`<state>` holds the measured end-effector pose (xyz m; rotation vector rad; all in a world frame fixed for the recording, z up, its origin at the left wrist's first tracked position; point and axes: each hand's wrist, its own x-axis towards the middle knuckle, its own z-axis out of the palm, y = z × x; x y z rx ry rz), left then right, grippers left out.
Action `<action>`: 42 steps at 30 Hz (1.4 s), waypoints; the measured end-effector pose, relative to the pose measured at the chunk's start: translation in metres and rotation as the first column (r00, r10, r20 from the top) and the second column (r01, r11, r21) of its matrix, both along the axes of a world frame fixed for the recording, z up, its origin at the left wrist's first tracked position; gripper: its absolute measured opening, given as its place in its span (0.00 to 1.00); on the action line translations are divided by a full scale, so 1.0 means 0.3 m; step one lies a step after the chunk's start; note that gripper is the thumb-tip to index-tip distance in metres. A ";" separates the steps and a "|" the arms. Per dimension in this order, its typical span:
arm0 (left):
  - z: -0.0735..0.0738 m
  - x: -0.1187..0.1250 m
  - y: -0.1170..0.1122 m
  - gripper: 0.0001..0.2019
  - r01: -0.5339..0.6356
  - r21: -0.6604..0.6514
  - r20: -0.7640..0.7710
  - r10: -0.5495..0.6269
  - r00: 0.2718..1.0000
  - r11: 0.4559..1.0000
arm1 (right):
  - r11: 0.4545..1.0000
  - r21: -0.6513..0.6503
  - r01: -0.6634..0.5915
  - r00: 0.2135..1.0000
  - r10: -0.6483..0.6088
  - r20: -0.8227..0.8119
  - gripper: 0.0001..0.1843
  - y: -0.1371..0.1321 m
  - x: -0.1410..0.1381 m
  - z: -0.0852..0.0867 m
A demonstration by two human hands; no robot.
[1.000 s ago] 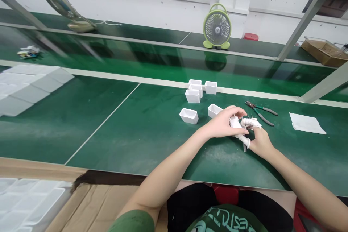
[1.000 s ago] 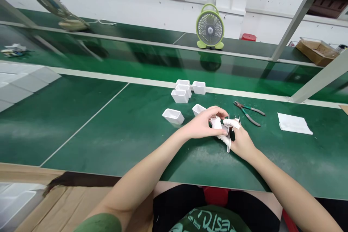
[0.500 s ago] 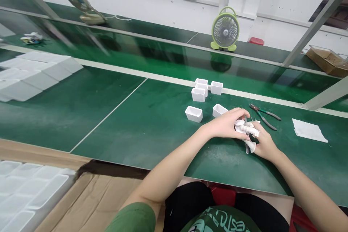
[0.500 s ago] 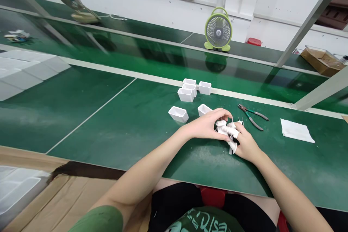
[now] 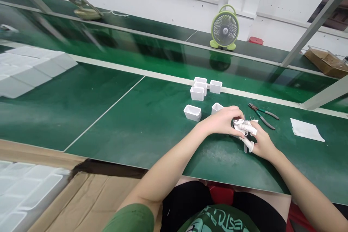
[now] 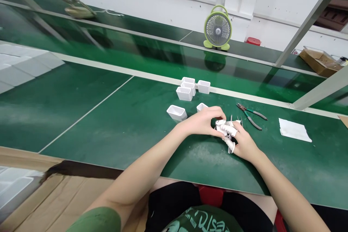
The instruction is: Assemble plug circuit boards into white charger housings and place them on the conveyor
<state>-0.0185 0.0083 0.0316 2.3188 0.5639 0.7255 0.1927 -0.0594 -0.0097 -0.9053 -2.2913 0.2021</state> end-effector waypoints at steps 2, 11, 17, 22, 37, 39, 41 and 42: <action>-0.001 0.000 0.002 0.19 0.012 0.002 0.005 -0.012 1.000 1.000 | 0.999 -0.033 0.021 0.999 -0.020 0.037 0.23 -0.003 0.001 0.000; -0.026 0.004 0.000 0.14 -0.059 0.004 0.320 0.055 0.946 0.998 | 1.000 -0.027 0.013 1.000 -0.013 0.019 0.16 0.002 -0.001 0.010; -0.034 0.006 0.016 0.18 -0.359 -0.067 0.702 0.299 0.647 0.931 | 0.956 0.159 0.246 0.914 -0.175 -0.366 0.21 -0.057 0.030 0.039; -0.027 0.012 0.011 0.19 -0.372 -0.086 0.770 0.299 0.564 0.924 | 0.996 -0.062 -0.067 0.992 0.060 -0.108 0.21 -0.066 -0.043 0.034; -0.028 0.017 -0.007 0.17 -0.447 -0.050 0.756 0.326 0.567 0.893 | 0.988 -0.106 -0.115 0.993 0.117 0.008 0.23 -0.059 -0.058 0.019; -0.032 0.017 -0.006 0.17 -0.456 -0.071 0.759 0.345 0.553 0.887 | 0.996 -0.048 -0.080 0.996 0.078 -0.042 0.23 -0.064 -0.044 0.013; -0.037 0.017 -0.005 0.17 -0.440 -0.090 0.763 0.346 0.546 0.893 | 0.999 0.051 0.012 0.990 -0.004 -0.141 0.24 -0.069 -0.035 0.004; -0.040 0.018 -0.005 0.16 -0.427 -0.093 0.765 0.339 0.547 0.899 | 0.996 0.077 0.040 0.987 -0.027 -0.160 0.24 -0.071 -0.034 0.001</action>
